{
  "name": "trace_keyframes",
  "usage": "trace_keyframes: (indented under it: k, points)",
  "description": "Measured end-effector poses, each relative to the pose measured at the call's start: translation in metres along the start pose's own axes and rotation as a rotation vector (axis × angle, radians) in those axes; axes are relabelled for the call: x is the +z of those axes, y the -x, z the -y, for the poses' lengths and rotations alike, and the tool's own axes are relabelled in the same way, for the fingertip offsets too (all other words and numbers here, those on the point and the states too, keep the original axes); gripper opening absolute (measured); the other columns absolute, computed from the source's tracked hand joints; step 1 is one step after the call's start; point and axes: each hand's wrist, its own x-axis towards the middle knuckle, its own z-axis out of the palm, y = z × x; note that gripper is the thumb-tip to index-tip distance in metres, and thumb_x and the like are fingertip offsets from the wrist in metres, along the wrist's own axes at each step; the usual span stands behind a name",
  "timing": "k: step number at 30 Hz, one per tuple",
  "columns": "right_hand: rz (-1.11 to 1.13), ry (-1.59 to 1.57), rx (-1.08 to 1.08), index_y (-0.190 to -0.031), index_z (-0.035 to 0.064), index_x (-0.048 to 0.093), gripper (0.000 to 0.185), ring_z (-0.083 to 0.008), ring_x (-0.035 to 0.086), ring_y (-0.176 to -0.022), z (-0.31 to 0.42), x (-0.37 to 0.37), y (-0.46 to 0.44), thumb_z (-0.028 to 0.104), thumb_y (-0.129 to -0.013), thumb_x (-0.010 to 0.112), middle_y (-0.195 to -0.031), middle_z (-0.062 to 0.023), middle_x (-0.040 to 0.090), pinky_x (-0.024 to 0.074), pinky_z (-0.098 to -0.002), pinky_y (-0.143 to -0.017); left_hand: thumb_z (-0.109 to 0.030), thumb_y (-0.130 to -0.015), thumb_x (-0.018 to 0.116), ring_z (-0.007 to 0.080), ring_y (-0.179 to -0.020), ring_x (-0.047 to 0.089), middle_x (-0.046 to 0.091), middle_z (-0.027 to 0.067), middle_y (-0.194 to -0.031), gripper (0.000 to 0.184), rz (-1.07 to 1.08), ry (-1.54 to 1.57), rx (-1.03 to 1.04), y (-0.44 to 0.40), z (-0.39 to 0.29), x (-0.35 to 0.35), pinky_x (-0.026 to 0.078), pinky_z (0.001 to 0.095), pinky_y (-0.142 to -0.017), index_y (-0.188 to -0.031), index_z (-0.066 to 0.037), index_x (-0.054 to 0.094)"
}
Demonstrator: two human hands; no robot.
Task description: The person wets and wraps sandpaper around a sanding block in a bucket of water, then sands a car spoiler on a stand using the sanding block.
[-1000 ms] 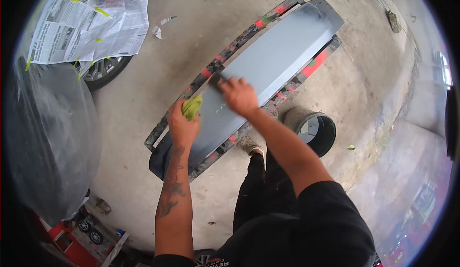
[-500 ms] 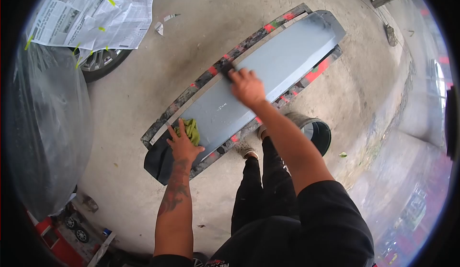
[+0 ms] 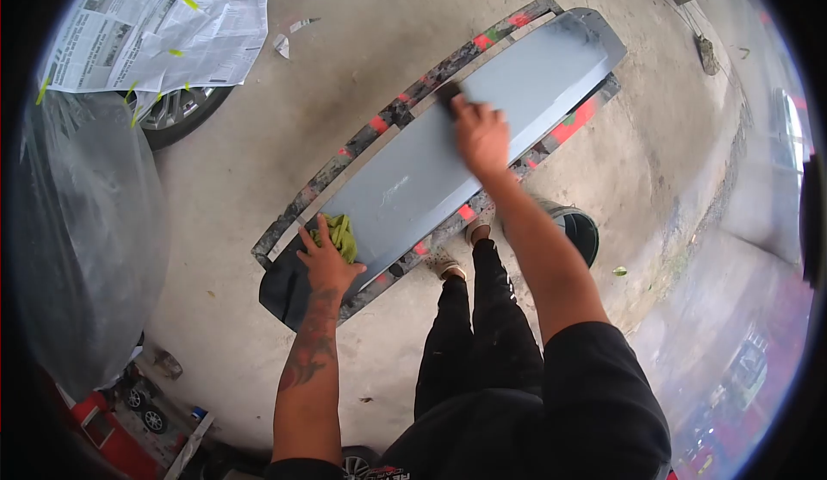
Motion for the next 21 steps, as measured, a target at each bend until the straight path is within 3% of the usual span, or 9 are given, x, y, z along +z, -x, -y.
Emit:
trace_keyframes:
  k: [2, 4, 6, 8, 11, 13, 16, 18, 21]
  points:
    - [-0.19, 0.02, 0.204, -0.142, 0.0249, 0.06, 0.05, -0.0331, 0.058, -0.105, -0.029, -0.011, -0.016, 0.018, -0.093, 0.066, -0.117, -0.0054, 0.063, 0.0504, -0.0485, -0.084, -0.03, -0.057, 0.102, 0.0575, -0.149, 0.025, 0.004, 0.0284, -0.168, 0.147, -0.023, -0.013, 0.018, 0.0, 0.004, 0.004, 0.03, 0.0613, -0.122, -0.167, -0.024, 0.004]
    - [-0.185, -0.076, 0.257, -0.14, 0.0254, 0.061, 0.049, -0.0345, 0.057, -0.105, 0.007, -0.008, 0.016, 0.016, -0.092, 0.066, -0.121, -0.0046, 0.063, 0.0498, -0.0495, -0.084, -0.032, -0.058, 0.102, 0.0525, -0.151, 0.025, 0.005, 0.0298, -0.168, 0.147, -0.044, -0.032, 0.047, -0.003, 0.008, 0.008, 0.026, 0.0612, -0.125, -0.166, -0.023, 0.004]
    - [-0.11, -0.12, 0.036, -0.143, 0.0276, 0.059, 0.058, -0.0341, 0.057, -0.107, 0.062, 0.017, 0.086, 0.01, -0.088, 0.064, -0.124, -0.0064, 0.062, 0.0488, -0.0505, -0.088, -0.031, -0.058, 0.102, 0.0505, -0.152, 0.025, 0.005, 0.0311, -0.167, 0.147, -0.02, -0.023, 0.028, -0.003, 0.007, 0.007, 0.023, 0.0613, -0.125, -0.166, -0.022, 0.003]
    - [0.104, -0.187, -0.281, -0.147, 0.0302, 0.055, 0.066, -0.0336, 0.054, -0.117, 0.104, 0.024, 0.155, 0.01, -0.085, 0.063, -0.134, -0.0065, 0.058, 0.047, -0.0489, -0.096, -0.03, -0.057, 0.102, 0.0501, -0.153, 0.024, 0.005, 0.0315, -0.167, 0.148, -0.024, -0.011, 0.031, -0.006, 0.005, 0.006, 0.022, 0.0611, -0.125, -0.167, -0.021, 0.003]
    - [0.254, -0.232, -0.455, -0.15, 0.0311, 0.052, 0.068, -0.0336, 0.054, -0.118, 0.082, 0.01, 0.154, 0.009, -0.086, 0.061, -0.135, -0.0069, 0.056, 0.0469, -0.0498, -0.096, -0.028, -0.056, 0.103, 0.051, -0.153, 0.021, 0.004, 0.0313, -0.168, 0.149, -0.04, -0.007, 0.055, -0.004, 0.01, 0.01, 0.022, 0.0607, -0.125, -0.167, -0.023, 0.002]
    - [0.125, -0.139, -0.221, -0.153, 0.0287, 0.049, 0.071, -0.035, 0.054, -0.116, 0.034, 0.005, 0.111, 0.006, -0.087, 0.059, -0.136, -0.0093, 0.055, 0.0477, -0.0496, -0.095, -0.028, -0.056, 0.103, 0.0508, -0.154, 0.02, 0.003, 0.0323, -0.167, 0.15, -0.05, -0.004, 0.062, -0.005, 0.01, 0.011, 0.021, 0.0612, -0.125, -0.167, -0.023, 0.002]
    - [-0.294, -0.068, 0.275, -0.14, 0.0224, 0.061, 0.05, -0.0371, 0.056, -0.102, -0.028, -0.012, 0.036, 0.015, -0.092, 0.067, -0.124, -0.0101, 0.064, 0.048, -0.0486, -0.087, -0.028, -0.057, 0.103, 0.0512, -0.154, 0.02, 0.002, 0.0332, -0.167, 0.15, -0.054, 0.002, 0.089, -0.006, 0.015, 0.014, 0.021, 0.0619, -0.125, -0.167, -0.023, 0.001]
    - [-0.326, -0.067, 0.355, -0.142, 0.0242, 0.06, 0.051, -0.0373, 0.056, -0.104, -0.014, -0.008, 0.042, 0.016, -0.093, 0.066, -0.125, -0.0097, 0.063, 0.0475, -0.0494, -0.086, -0.028, -0.057, 0.102, 0.0511, -0.154, 0.02, 0.002, 0.0337, -0.167, 0.15, -0.029, 0.009, 0.063, -0.005, 0.01, 0.01, 0.02, 0.0622, -0.125, -0.167, -0.022, 0.001]
    - [-0.074, -0.197, 0.133, -0.147, 0.0292, 0.055, 0.057, -0.0371, 0.055, -0.113, 0.071, 0.012, 0.135, 0.014, -0.092, 0.063, -0.133, -0.0072, 0.059, 0.0436, -0.0541, -0.093, -0.028, -0.058, 0.102, 0.0517, -0.154, 0.02, 0.001, 0.0347, -0.166, 0.15, -0.022, 0.001, 0.068, -0.004, 0.01, 0.007, 0.02, 0.0628, -0.125, -0.167, -0.02, 0.0]
